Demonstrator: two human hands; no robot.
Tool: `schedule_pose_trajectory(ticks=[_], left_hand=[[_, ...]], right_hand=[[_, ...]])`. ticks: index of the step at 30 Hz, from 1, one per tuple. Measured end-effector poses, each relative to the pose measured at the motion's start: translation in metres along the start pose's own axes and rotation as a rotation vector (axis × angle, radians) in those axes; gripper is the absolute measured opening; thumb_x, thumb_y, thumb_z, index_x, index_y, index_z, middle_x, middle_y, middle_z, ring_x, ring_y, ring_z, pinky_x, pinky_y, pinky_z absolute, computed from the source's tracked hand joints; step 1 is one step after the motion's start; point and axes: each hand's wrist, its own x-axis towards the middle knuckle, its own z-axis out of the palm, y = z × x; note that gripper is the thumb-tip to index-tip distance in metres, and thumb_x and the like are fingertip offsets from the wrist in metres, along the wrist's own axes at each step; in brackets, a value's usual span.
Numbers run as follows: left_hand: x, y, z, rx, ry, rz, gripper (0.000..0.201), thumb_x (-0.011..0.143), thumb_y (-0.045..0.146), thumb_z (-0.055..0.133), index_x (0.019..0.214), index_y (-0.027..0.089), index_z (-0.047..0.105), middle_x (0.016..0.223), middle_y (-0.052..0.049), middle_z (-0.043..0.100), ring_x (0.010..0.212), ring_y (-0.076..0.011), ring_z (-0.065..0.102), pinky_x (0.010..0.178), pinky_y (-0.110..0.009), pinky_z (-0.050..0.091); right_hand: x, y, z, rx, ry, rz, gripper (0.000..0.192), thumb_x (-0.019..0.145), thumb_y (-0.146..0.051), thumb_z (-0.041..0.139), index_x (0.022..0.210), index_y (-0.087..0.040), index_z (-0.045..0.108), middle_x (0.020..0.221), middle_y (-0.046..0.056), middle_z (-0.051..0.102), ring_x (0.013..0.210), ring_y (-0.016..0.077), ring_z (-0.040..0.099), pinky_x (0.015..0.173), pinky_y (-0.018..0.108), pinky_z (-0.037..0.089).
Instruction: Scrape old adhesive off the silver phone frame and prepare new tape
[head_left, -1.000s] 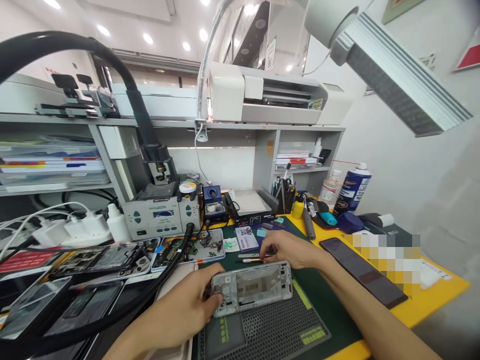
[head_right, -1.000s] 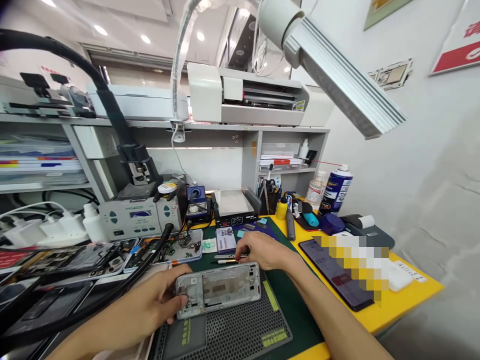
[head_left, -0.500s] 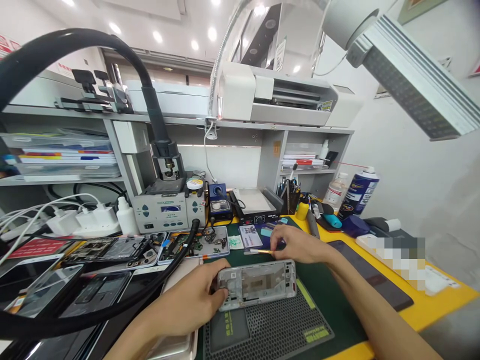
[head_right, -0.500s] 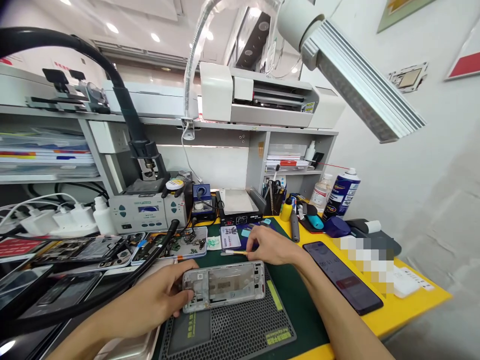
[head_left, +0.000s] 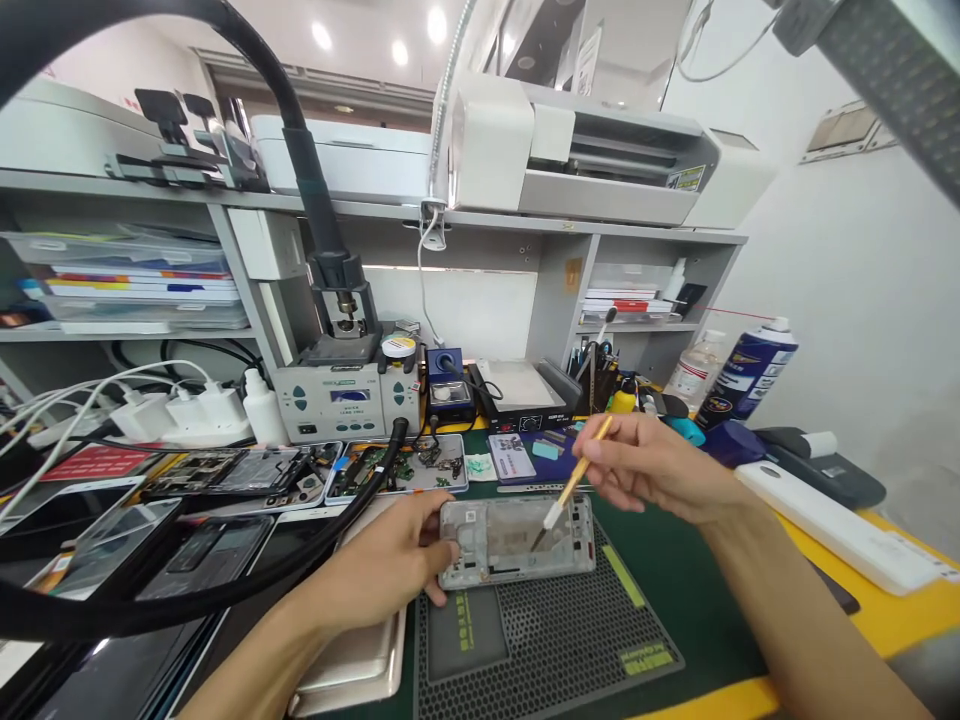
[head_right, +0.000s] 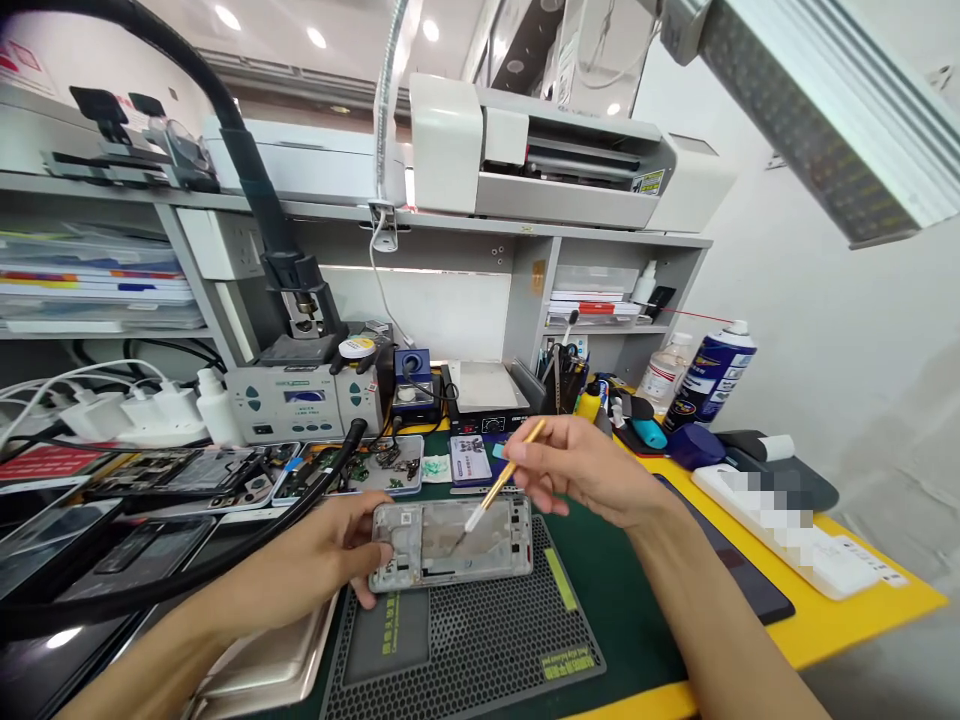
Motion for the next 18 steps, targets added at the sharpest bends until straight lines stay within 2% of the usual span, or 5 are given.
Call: schedule_pose_trajectory(ticks=[2, 4, 9, 13, 18], left_hand=[[0.004, -0.001, 0.001, -0.06, 0.035, 0.011, 0.016, 0.087, 0.023, 0.059, 0.101, 0.016, 0.061, 0.09, -0.003, 0.06, 0.083, -0.0196, 0.059, 0.066, -0.033, 0.062], [0.006, -0.001, 0.001, -0.101, 0.092, 0.026, 0.022, 0.089, 0.026, 0.06, 0.107, 0.015, 0.059, 0.096, -0.005, 0.063, 0.088, -0.021, 0.06, 0.07, -0.036, 0.064], [0.005, 0.005, 0.001, -0.141, 0.311, 0.088, 0.025, 0.095, 0.035, 0.059, 0.111, 0.016, 0.057, 0.108, -0.007, 0.064, 0.098, -0.0227, 0.061, 0.08, -0.04, 0.064], [0.002, 0.008, -0.001, -0.12, 0.422, 0.146, 0.022, 0.095, 0.036, 0.061, 0.108, 0.018, 0.059, 0.102, -0.004, 0.065, 0.095, -0.0214, 0.062, 0.081, -0.037, 0.063], [0.0, 0.01, 0.003, -0.057, 0.464, 0.171, 0.019, 0.095, 0.037, 0.061, 0.102, 0.02, 0.059, 0.094, -0.001, 0.064, 0.087, -0.0193, 0.064, 0.078, -0.03, 0.059]], right_hand=[[0.001, 0.001, 0.009, 0.018, -0.061, 0.038, 0.031, 0.083, -0.043, 0.081, 0.083, -0.015, 0.067, 0.07, 0.002, 0.069, 0.046, 0.0104, 0.06, 0.037, 0.019, 0.041], [0.003, 0.003, 0.016, 0.037, -0.057, 0.029, 0.03, 0.084, -0.042, 0.081, 0.084, -0.014, 0.068, 0.071, 0.003, 0.07, 0.049, 0.011, 0.063, 0.04, 0.018, 0.044], [0.004, 0.003, 0.02, 0.105, 0.097, -0.086, 0.026, 0.085, -0.039, 0.08, 0.086, -0.016, 0.068, 0.069, 0.0, 0.068, 0.051, 0.0103, 0.063, 0.041, 0.017, 0.045], [0.003, 0.003, 0.022, 0.139, 0.164, -0.148, 0.025, 0.085, -0.039, 0.08, 0.089, -0.017, 0.069, 0.07, 0.001, 0.069, 0.052, 0.0115, 0.063, 0.041, 0.019, 0.045], [0.005, 0.004, 0.027, 0.124, 0.216, -0.181, 0.025, 0.082, -0.039, 0.082, 0.085, -0.016, 0.071, 0.069, 0.002, 0.069, 0.052, 0.0134, 0.063, 0.042, 0.022, 0.047]])
